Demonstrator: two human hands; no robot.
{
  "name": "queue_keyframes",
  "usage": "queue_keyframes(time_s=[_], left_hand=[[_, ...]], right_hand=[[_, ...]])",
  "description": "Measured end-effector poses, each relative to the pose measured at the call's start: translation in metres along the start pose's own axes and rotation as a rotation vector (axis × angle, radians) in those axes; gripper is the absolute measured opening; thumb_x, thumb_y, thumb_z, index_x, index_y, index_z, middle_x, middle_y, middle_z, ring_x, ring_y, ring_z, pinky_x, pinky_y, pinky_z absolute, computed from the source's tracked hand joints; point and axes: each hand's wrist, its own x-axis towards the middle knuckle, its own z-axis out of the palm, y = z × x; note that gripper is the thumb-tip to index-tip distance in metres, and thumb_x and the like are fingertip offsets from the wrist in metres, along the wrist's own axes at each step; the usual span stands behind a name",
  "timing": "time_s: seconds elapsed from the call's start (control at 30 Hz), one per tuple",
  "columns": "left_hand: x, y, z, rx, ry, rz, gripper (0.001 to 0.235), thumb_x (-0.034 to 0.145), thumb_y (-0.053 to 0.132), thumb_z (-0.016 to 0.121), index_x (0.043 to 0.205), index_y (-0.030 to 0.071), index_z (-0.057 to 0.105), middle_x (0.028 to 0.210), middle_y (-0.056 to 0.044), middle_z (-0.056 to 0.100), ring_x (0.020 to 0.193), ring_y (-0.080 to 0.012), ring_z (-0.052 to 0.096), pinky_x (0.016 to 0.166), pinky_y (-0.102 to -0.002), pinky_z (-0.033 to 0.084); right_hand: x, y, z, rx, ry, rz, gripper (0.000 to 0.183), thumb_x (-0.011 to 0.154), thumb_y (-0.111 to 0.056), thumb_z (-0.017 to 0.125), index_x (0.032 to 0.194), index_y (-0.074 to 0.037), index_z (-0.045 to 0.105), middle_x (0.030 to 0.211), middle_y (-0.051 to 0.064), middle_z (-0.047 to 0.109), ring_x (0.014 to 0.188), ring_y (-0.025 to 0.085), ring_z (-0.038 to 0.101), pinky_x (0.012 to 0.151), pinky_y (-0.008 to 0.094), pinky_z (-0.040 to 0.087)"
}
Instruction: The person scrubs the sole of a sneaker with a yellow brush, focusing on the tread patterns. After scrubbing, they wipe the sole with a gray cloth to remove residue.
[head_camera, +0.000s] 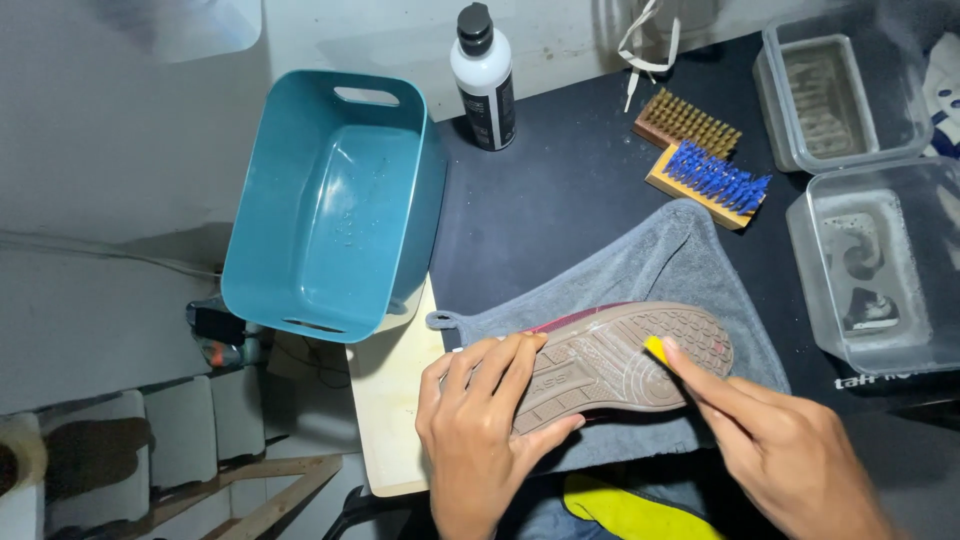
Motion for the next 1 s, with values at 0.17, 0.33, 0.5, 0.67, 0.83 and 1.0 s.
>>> queue_keyframes(time_s=[0.17, 0.33, 0.5, 0.67, 0.83, 1.0], left_hand=[[0.001, -0.001, 0.001, 0.008, -0.008, -0.004, 0.066, 0.085, 0.066, 0.067, 0.124, 0.013, 0.069, 0.12, 0.003, 0.071, 0.105, -0.0207, 0.063, 0.091, -0.04, 0.043], [0.003, -0.002, 0.002, 0.005, -0.001, -0.005, 0.067, 0.084, 0.067, 0.067, 0.123, 0.013, 0.07, 0.119, 0.002, 0.071, 0.106, -0.0206, 0.063, 0.093, -0.04, 0.043], [0.001, -0.001, 0.0, 0.003, -0.042, -0.015, 0.067, 0.078, 0.061, 0.08, 0.123, 0.013, 0.07, 0.119, 0.002, 0.071, 0.105, -0.0211, 0.062, 0.092, -0.04, 0.045], [0.0, 0.001, 0.001, 0.017, -0.015, 0.003, 0.065, 0.083, 0.062, 0.074, 0.124, 0.013, 0.07, 0.12, 0.003, 0.071, 0.107, -0.0204, 0.062, 0.092, -0.039, 0.044], [0.0, -0.001, 0.002, 0.005, 0.005, -0.01, 0.065, 0.084, 0.065, 0.069, 0.122, 0.014, 0.07, 0.12, 0.003, 0.072, 0.106, -0.0203, 0.063, 0.092, -0.039, 0.043], [0.002, -0.001, 0.003, 0.006, 0.008, -0.014, 0.065, 0.082, 0.067, 0.069, 0.121, 0.015, 0.071, 0.118, 0.004, 0.073, 0.105, -0.0203, 0.064, 0.091, -0.039, 0.044]], right_hand=[[0.038, -0.043, -0.01, 0.122, -0.021, -0.139, 0.052, 0.094, -0.022, 0.06, 0.143, -0.04, 0.063, 0.079, 0.002, 0.074, 0.069, 0.027, 0.066, 0.07, 0.033, 0.049], [0.021, -0.019, -0.017, 0.084, -0.076, -0.011, 0.057, 0.093, -0.023, 0.063, 0.144, -0.048, 0.063, 0.063, 0.005, 0.045, 0.059, 0.024, 0.04, 0.061, 0.031, 0.046], [-0.005, 0.016, -0.016, -0.002, -0.021, 0.057, 0.057, 0.085, -0.023, 0.066, 0.136, -0.049, 0.066, 0.132, -0.014, 0.072, 0.117, 0.007, 0.071, 0.086, 0.026, 0.056], [0.028, -0.021, -0.009, -0.009, 0.011, -0.098, 0.054, 0.091, -0.024, 0.064, 0.141, -0.045, 0.063, 0.069, 0.002, 0.065, 0.062, 0.027, 0.06, 0.065, 0.035, 0.049], [0.039, -0.04, -0.017, -0.023, -0.017, -0.119, 0.053, 0.092, -0.029, 0.059, 0.142, -0.049, 0.061, 0.094, -0.001, 0.08, 0.086, 0.037, 0.07, 0.069, 0.045, 0.051], [0.007, 0.007, -0.021, -0.017, -0.053, 0.01, 0.057, 0.086, -0.025, 0.065, 0.137, -0.05, 0.065, 0.121, -0.016, 0.079, 0.102, 0.01, 0.077, 0.078, 0.028, 0.055]])
